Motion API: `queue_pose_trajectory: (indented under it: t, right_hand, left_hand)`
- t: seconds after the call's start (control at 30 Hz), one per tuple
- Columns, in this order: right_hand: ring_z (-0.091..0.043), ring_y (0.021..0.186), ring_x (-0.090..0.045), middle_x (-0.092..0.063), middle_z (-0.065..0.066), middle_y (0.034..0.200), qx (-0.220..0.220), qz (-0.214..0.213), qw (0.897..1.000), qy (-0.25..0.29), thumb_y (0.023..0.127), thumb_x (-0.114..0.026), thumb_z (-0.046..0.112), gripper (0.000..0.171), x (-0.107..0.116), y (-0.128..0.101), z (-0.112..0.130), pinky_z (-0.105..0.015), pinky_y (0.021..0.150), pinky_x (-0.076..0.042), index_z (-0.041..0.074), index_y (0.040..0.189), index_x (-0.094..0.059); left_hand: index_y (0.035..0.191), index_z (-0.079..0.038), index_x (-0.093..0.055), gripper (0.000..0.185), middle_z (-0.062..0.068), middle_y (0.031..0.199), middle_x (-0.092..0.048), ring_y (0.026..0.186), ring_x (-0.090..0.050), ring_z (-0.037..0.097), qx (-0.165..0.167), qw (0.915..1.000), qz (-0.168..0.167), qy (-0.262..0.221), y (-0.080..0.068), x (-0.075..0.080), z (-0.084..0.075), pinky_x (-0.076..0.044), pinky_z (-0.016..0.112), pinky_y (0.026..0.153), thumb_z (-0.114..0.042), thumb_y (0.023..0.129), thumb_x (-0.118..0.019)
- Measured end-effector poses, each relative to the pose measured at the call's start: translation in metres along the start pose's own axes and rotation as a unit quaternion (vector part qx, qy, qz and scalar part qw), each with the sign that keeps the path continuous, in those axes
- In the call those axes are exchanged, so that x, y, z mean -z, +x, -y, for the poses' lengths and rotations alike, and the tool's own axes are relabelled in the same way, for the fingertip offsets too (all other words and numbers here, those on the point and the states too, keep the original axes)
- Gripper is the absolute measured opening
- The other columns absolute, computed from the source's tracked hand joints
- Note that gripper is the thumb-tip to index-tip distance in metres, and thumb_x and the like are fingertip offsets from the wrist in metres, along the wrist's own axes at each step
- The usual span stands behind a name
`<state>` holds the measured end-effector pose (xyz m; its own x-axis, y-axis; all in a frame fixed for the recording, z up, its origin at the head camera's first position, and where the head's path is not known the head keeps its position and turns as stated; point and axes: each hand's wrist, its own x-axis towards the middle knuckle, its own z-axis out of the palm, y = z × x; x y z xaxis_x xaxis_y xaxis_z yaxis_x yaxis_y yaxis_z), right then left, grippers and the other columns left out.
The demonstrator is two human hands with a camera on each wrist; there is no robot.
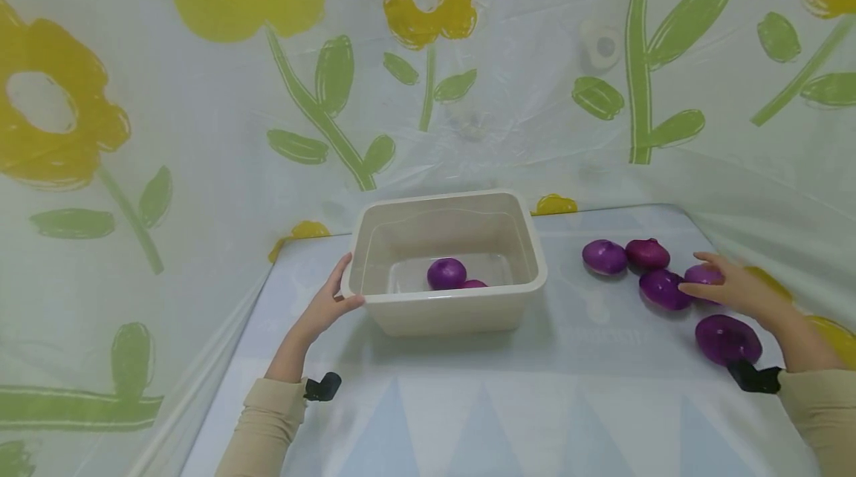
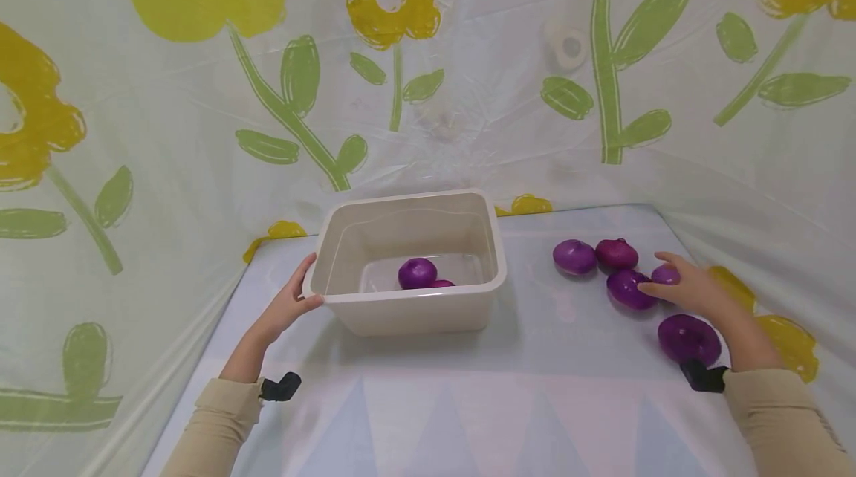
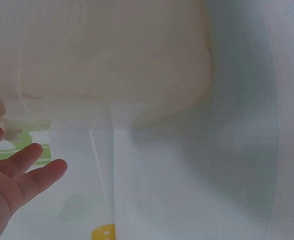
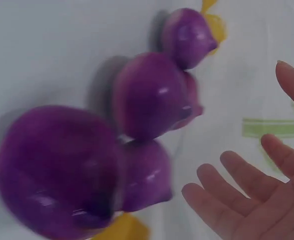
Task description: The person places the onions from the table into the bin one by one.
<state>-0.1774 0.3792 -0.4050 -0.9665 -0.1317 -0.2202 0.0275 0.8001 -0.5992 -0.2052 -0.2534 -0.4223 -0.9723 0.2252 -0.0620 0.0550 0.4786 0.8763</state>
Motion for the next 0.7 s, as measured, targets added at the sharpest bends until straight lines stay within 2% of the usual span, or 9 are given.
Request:
queue_pose_trajectory:
  t: [0.07, 0.3, 0.43, 0.6, 0.7]
  right_hand:
    - [-0.058, 0.110, -0.032, -0.026, -0.044, 0.127, -0.006, -0.006, 1.000, -0.012, 0.090, -0.051, 0.040, 0.081, -0.007, -0.005, -0.013, -0.066, 0.082, -0.035, -0.014, 0.137, -0.013]
    - [-0.059, 0.104, -0.033, -0.027, -0.046, 0.123, -0.038, 0.018, 0.999, -0.029, 0.090, -0.052, 0.041, 0.083, -0.022, -0.015, -0.049, -0.067, 0.079, -0.039, -0.018, 0.134, -0.013]
    - [-0.060, 0.102, -0.032, -0.025, -0.047, 0.122, -0.055, 0.022, 0.997, -0.040, 0.089, -0.053, 0.043, 0.083, -0.030, -0.018, -0.062, -0.069, 0.078, -0.038, -0.017, 0.133, -0.017]
    - [-0.058, 0.100, -0.033, -0.024, -0.048, 0.120, -0.055, 0.022, 0.998, -0.024, 0.088, -0.054, 0.042, 0.082, -0.040, -0.021, -0.073, -0.068, 0.078, -0.038, -0.016, 0.133, -0.018]
    - [-0.059, 0.099, -0.034, -0.025, -0.048, 0.118, -0.049, 0.015, 0.999, -0.015, 0.087, -0.056, 0.039, 0.082, -0.046, -0.021, -0.078, -0.068, 0.078, -0.038, -0.016, 0.133, -0.016]
  left_hand:
    - [0.148, -0.023, -0.005, 0.091, 0.008, 0.155, -0.003, 0.139, -0.010, 0.037, 0.001, 1.0000, 0.000, -0.001, 0.000, 0.000, 0.000, -0.028, 0.057, 0.103, -0.032, 0.082, -0.066]
    - [0.148, -0.023, -0.005, 0.089, 0.009, 0.155, -0.003, 0.139, -0.010, 0.037, -0.003, 0.9999, 0.005, -0.010, -0.001, 0.001, 0.000, -0.027, 0.057, 0.103, -0.030, 0.083, -0.065]
    - [0.148, -0.021, -0.005, 0.089, 0.010, 0.155, -0.003, 0.139, -0.012, 0.037, -0.009, 0.9996, 0.011, -0.024, -0.002, 0.001, -0.003, -0.028, 0.057, 0.103, -0.026, 0.083, -0.065]
    - [0.148, -0.019, -0.005, 0.088, 0.011, 0.154, -0.002, 0.138, -0.013, 0.038, -0.010, 0.9993, 0.015, -0.031, -0.003, 0.002, -0.006, -0.029, 0.057, 0.103, -0.022, 0.084, -0.064]
    - [0.148, -0.014, -0.004, 0.087, 0.015, 0.154, -0.002, 0.137, -0.013, 0.040, -0.011, 0.9993, 0.020, -0.029, -0.008, 0.002, -0.018, -0.029, 0.057, 0.103, -0.018, 0.085, -0.063]
